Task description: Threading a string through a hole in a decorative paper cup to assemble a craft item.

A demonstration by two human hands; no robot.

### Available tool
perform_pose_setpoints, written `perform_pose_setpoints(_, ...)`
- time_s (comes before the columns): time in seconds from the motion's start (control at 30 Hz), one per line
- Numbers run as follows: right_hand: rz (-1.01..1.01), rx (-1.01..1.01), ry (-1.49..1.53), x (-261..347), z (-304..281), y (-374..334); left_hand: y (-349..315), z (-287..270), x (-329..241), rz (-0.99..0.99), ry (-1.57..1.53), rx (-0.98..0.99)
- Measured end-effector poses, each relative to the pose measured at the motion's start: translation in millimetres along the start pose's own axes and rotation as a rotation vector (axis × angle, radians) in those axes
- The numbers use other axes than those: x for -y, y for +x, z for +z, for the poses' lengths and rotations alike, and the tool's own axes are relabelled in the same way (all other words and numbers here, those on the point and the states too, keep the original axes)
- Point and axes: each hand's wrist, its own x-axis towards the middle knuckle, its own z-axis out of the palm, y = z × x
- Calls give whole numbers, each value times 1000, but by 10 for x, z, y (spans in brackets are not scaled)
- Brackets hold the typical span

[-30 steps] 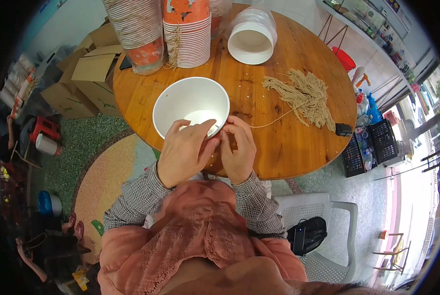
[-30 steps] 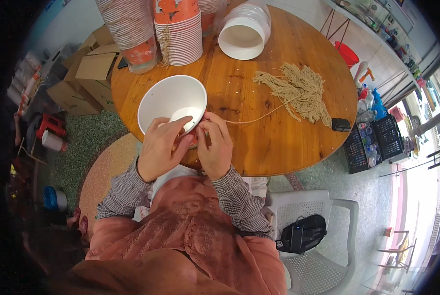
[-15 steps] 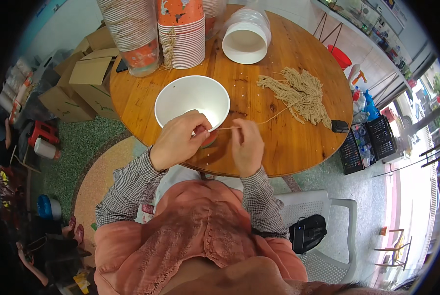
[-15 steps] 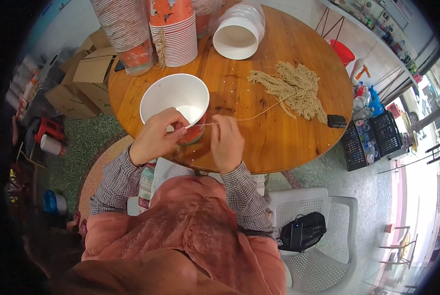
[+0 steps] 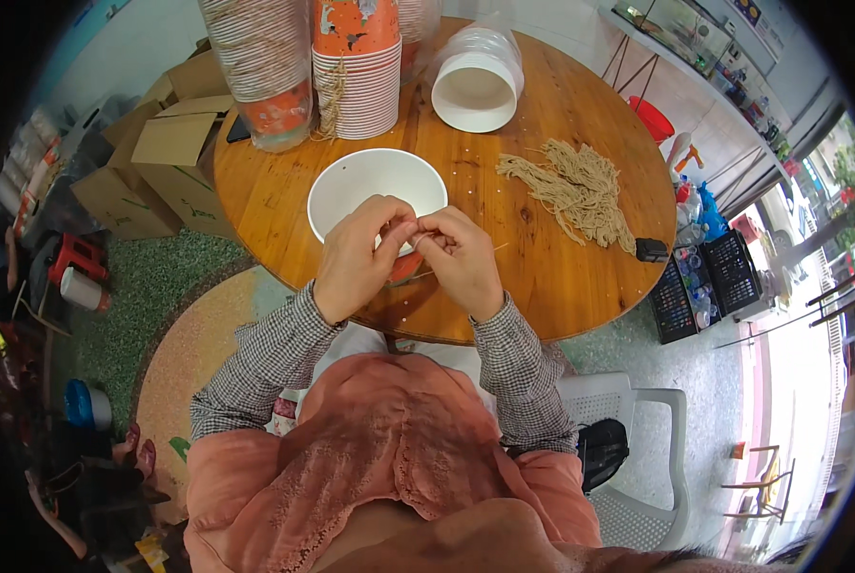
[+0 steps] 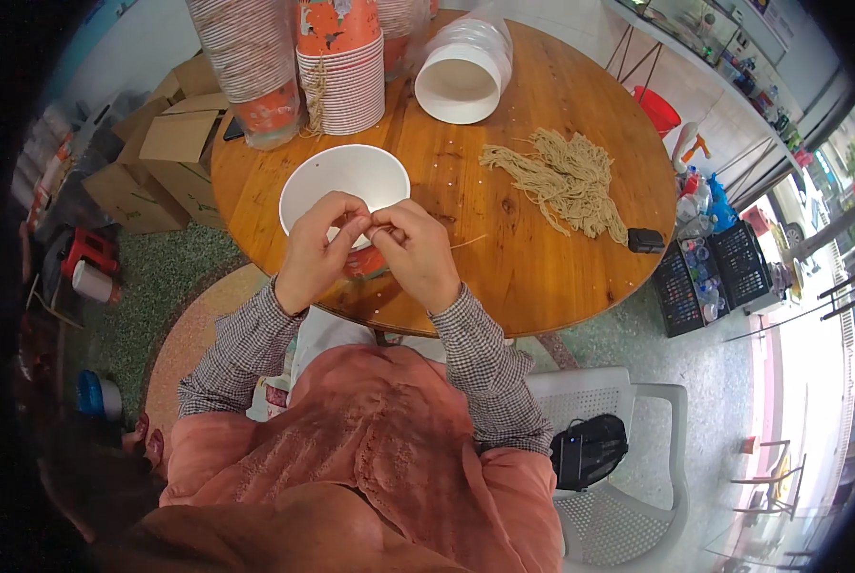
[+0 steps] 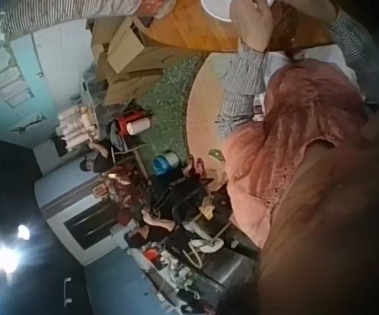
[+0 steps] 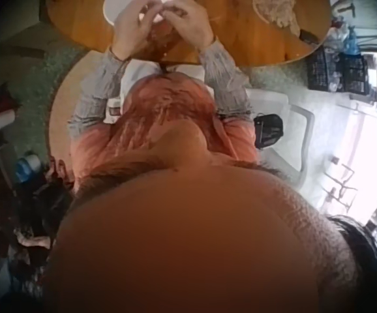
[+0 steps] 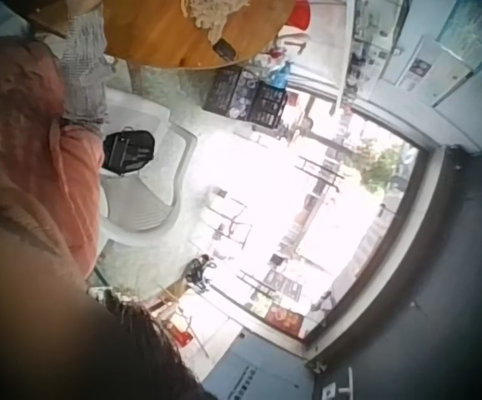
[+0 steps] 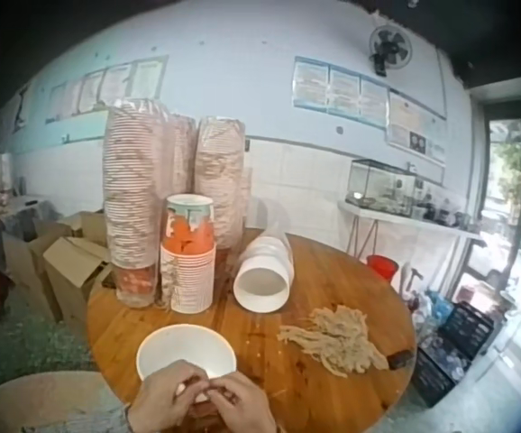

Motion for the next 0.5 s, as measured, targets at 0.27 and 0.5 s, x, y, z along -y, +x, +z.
perform_pose_setpoints(0.27,201,-131,303,45,79,-31,36,-49,-66,7,197,184)
perform_pose_setpoints(0.5,87,-248,160,-40,158,-101,97,-85,1,-212,128,268)
